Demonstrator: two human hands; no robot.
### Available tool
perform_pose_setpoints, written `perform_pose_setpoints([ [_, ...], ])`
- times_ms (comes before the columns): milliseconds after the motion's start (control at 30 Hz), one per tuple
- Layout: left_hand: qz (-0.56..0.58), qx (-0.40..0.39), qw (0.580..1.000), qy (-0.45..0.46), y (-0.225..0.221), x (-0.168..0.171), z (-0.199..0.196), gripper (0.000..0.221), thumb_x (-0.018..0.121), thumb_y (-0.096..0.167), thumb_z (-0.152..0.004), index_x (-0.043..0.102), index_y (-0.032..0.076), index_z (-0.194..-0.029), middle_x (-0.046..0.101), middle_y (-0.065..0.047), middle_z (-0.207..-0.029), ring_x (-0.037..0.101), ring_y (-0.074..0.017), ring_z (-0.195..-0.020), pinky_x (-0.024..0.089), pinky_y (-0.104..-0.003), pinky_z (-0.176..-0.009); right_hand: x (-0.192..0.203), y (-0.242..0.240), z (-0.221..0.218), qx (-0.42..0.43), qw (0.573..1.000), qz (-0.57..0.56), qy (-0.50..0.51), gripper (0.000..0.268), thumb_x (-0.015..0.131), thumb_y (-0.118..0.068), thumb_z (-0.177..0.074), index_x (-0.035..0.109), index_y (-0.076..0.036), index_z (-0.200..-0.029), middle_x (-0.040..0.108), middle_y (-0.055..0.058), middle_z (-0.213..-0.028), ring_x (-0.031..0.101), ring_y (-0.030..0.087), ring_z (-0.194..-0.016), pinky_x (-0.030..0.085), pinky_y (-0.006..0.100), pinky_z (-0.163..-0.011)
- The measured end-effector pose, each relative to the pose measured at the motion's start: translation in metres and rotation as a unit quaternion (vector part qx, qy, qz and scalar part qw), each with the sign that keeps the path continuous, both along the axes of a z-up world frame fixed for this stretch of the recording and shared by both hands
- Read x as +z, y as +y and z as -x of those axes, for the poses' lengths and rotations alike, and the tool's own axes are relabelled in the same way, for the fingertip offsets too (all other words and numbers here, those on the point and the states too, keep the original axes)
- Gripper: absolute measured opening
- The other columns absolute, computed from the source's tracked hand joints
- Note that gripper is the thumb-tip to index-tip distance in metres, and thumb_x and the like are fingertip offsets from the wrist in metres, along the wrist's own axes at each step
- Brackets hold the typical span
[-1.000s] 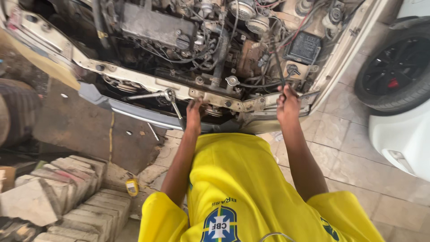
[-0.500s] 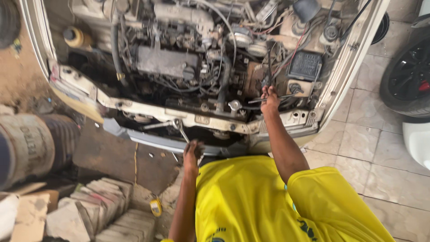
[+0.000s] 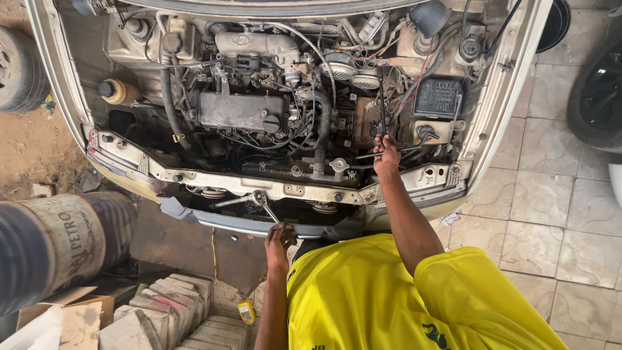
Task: The person manipulates various components and hoses within the engine bay of a car, using a socket wrench to tighten bolts on the radiator support and engine block.
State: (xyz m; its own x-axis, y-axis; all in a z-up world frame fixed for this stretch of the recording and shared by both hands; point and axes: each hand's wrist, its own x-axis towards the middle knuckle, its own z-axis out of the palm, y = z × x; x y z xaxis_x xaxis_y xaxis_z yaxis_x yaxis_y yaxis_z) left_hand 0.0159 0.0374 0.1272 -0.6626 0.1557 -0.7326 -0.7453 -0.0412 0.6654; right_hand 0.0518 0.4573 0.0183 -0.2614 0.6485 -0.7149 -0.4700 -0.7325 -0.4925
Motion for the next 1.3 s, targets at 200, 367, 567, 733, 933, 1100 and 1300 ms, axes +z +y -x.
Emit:
perform_pose_setpoints([
  [200, 0.010, -0.013, 1.000, -0.010, 0.006, -0.005, 0.007, 0.017, 0.060, 0.021, -0.099, 0.065, 0.008, -0.109, 0.073, -0.008, -0.095, 0.067, -0.0179, -0.079, 0.049, -0.032, -0.066, 0.000, 0.002, -0.001, -0.015, 0.999, 0.042, -0.013, 0.022, 0.068, -0.013, -0.100, 0.070, -0.013, -0.122, 0.076, 0.005, -0.097, 0.070, 0.014, -0.081, 0.048, 0.030, -0.063],
  [367, 0.032, -0.023, 0.999, -0.011, 0.011, -0.005, 0.011, 0.016, 0.063, 0.024, -0.098, 0.064, 0.011, -0.107, 0.075, -0.006, -0.098, 0.068, -0.0165, -0.084, 0.049, -0.031, -0.073, -0.001, 0.001, -0.001, -0.013, 1.000, 0.028, 0.002, 0.022, 0.067, -0.013, -0.100, 0.070, -0.013, -0.122, 0.076, 0.005, -0.097, 0.070, 0.014, -0.082, 0.050, 0.030, -0.064],
  [567, 0.040, -0.027, 0.999, -0.016, 0.014, -0.002, 0.014, 0.017, 0.063, 0.025, -0.097, 0.066, 0.011, -0.108, 0.075, -0.005, -0.098, 0.069, -0.0163, -0.085, 0.049, -0.032, -0.075, -0.004, 0.003, -0.005, -0.012, 1.000, 0.025, 0.008, 0.021, 0.068, -0.012, -0.100, 0.071, -0.012, -0.121, 0.076, 0.005, -0.097, 0.069, 0.013, -0.081, 0.050, 0.028, -0.064],
  [733, 0.042, -0.032, 0.999, -0.014, 0.020, 0.004, 0.016, 0.019, 0.061, 0.026, -0.097, 0.066, 0.011, -0.108, 0.077, -0.007, -0.099, 0.068, -0.0161, -0.084, 0.048, -0.032, -0.075, -0.005, 0.002, -0.007, -0.007, 1.000, 0.022, 0.001, 0.019, 0.067, -0.012, -0.100, 0.069, -0.011, -0.120, 0.075, 0.005, -0.097, 0.070, 0.014, -0.083, 0.050, 0.029, -0.065],
  [933, 0.043, -0.042, 0.998, -0.009, 0.023, 0.005, 0.017, 0.021, 0.061, 0.026, -0.098, 0.064, 0.010, -0.111, 0.077, -0.008, -0.100, 0.069, -0.0160, -0.086, 0.048, -0.032, -0.076, -0.007, 0.002, -0.006, -0.014, 1.000, 0.022, -0.006, 0.021, 0.066, -0.012, -0.101, 0.070, -0.011, -0.122, 0.075, 0.005, -0.100, 0.071, 0.015, -0.086, 0.049, 0.031, -0.066],
  [1100, 0.046, -0.042, 0.998, -0.014, 0.023, 0.004, 0.017, 0.023, 0.062, 0.025, -0.097, 0.065, 0.010, -0.113, 0.077, -0.008, -0.101, 0.069, -0.0170, -0.085, 0.048, -0.032, -0.076, -0.010, 0.002, -0.002, -0.007, 1.000, 0.026, 0.006, 0.020, 0.064, -0.013, -0.102, 0.069, -0.012, -0.121, 0.075, 0.004, -0.100, 0.070, 0.015, -0.087, 0.048, 0.033, -0.064],
  [1300, 0.061, -0.064, 0.996, -0.026, 0.027, 0.000, 0.019, 0.024, 0.063, 0.026, -0.096, 0.066, 0.011, -0.114, 0.077, -0.009, -0.102, 0.069, -0.0171, -0.086, 0.048, -0.033, -0.076, -0.014, 0.002, 0.007, -0.020, 0.995, 0.090, -0.029, 0.022, 0.063, -0.015, -0.101, 0.062, -0.014, -0.122, 0.072, 0.005, -0.103, 0.069, 0.016, -0.088, 0.049, 0.032, -0.067],
])
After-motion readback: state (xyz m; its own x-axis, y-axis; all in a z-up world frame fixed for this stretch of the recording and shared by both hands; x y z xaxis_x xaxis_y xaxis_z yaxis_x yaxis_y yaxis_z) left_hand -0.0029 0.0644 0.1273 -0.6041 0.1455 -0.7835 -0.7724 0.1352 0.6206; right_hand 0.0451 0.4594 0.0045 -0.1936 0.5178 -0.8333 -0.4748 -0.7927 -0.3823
